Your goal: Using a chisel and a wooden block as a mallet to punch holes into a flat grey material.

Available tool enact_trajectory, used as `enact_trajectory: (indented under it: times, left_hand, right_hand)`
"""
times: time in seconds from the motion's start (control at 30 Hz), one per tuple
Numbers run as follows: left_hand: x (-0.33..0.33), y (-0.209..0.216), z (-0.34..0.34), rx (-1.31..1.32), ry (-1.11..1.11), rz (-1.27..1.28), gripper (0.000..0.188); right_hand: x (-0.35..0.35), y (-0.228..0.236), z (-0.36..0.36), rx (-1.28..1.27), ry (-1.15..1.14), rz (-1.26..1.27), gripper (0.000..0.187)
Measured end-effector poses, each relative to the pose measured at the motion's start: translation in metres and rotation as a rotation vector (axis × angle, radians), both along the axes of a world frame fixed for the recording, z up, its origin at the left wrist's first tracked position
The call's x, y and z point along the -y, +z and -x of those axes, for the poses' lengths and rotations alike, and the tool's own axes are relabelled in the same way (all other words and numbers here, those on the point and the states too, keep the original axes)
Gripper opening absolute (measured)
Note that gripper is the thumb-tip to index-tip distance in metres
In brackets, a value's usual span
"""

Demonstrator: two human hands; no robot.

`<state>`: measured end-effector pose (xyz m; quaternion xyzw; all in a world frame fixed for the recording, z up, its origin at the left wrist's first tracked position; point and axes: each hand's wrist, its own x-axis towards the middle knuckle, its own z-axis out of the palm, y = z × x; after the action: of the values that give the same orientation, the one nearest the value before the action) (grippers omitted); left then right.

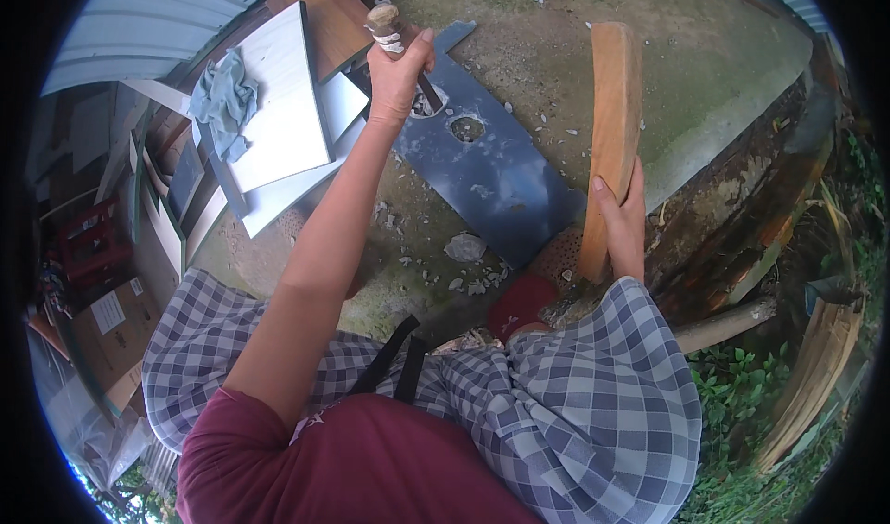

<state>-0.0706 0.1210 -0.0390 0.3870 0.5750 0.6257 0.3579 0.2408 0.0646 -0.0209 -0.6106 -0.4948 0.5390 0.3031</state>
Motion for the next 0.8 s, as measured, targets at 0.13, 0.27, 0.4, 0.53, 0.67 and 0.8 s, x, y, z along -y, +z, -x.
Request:
enact_trajectory:
  times: [0.13,0.27,0.4,0.53,0.67,0.8]
  left_hand:
    - [-0.006,-0.004,0.001,-0.001,-0.076,0.004,0.021]
    - [-0.012,-0.008,0.002,-0.003,-0.141,0.067,0.028]
    - [-0.018,-0.008,-0.003,-0.065,-0.15,0.099,0.03]
    - [-0.019,-0.006,-0.002,-0.062,-0.132,0.141,0.029]
    - [-0.021,-0.007,0.003,-0.054,-0.127,0.162,0.029]
    - [-0.024,-0.008,0.002,-0.052,-0.133,0.152,0.029]
  right_hand:
    - [0.0,0.0,-0.001,0.022,-0.009,0.001,0.075]
    - [0.0,0.004,0.004,0.02,-0.009,-0.006,0.075]
    - [-0.009,0.024,0.012,0.003,-0.033,-0.04,0.074]
    - [-0.038,0.08,0.021,0.031,-0.027,-0.333,0.067]
    - [-0.071,0.144,0.039,-0.164,0.059,-0.569,0.052]
    - [-0.079,0.141,0.08,-0.052,0.236,-0.79,0.059]
